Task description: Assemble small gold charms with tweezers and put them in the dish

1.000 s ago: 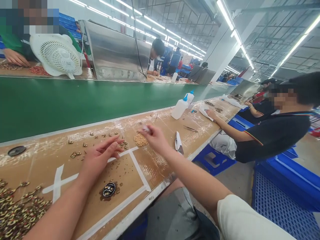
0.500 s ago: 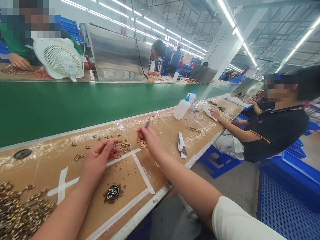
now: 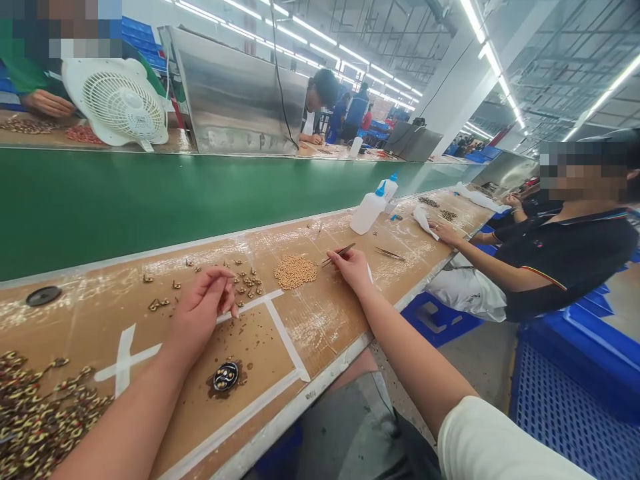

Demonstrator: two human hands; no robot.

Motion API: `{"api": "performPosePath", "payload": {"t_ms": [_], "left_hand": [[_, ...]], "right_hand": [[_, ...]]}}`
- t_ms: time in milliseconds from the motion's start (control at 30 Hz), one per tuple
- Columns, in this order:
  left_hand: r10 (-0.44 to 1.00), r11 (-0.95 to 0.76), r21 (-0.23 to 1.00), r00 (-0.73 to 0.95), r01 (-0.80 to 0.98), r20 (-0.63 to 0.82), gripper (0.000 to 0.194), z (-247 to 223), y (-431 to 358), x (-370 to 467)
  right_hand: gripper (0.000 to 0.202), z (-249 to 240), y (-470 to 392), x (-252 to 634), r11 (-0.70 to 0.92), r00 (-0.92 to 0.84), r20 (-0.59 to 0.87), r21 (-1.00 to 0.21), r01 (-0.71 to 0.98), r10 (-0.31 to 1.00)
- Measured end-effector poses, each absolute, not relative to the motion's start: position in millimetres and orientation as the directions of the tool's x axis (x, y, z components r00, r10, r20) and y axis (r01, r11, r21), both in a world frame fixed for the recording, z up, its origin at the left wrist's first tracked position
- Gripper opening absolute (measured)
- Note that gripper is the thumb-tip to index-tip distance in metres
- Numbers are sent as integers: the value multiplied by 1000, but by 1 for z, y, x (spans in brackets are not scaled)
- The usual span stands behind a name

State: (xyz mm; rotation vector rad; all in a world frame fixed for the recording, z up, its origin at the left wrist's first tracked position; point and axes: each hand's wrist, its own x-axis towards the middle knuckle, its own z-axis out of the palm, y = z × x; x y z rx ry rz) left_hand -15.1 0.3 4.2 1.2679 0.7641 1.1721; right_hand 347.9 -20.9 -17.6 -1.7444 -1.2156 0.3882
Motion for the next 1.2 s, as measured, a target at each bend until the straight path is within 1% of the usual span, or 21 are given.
{"api": "performPosePath", "payload": {"t_ms": [133,267,367,467,600,667,767,867,933,1000,1133,1200], "left_hand": [[927,-156,971,313,-183,208,18,5,-1,-16],[928,-150,976,318,-159,195,21,5,-2,-16],[946,-91,982,294,-167,138,19,8,-4,-14],[958,2,988,283,-155,43,16,11,-5,-14],[937,94,989,345,-116,-49,14,9,-3,-16],[928,95,986,371,-137,-38,17,6,-2,-16],[925,79,975,379,-207,6,27,4,-3,-16],[921,127,954,389,-272,-12,38,5,-6,-16],[921,172,936,388,-308,-41,43,6,-8,-16],[918,202,921,393,-333,-59,45,6,-8,-16],[920,218,914,386,-342,-75,47,5,-6,-16],[924,225,915,371,-335,-91,49,4,-6,-16]], "right_hand": [[52,-18,-19,342,-43,465,232,-859,510,854],[53,-18,-15,338,-32,467,234,-869,494,853],[52,-19,-14,336,-19,462,237,-874,486,855],[48,-16,-17,335,10,463,260,-879,476,847],[47,-1,-20,319,102,443,307,-898,428,842],[49,10,-18,298,174,395,329,-909,379,858],[52,26,-7,250,278,275,355,-918,281,894],[53,34,5,201,362,118,372,-927,95,921],[51,33,10,178,388,43,387,-921,-13,921],[47,28,14,166,398,27,397,-916,-50,918],[40,15,13,167,391,52,388,-917,-78,920],[33,12,10,173,372,9,373,-923,-93,928]]}}
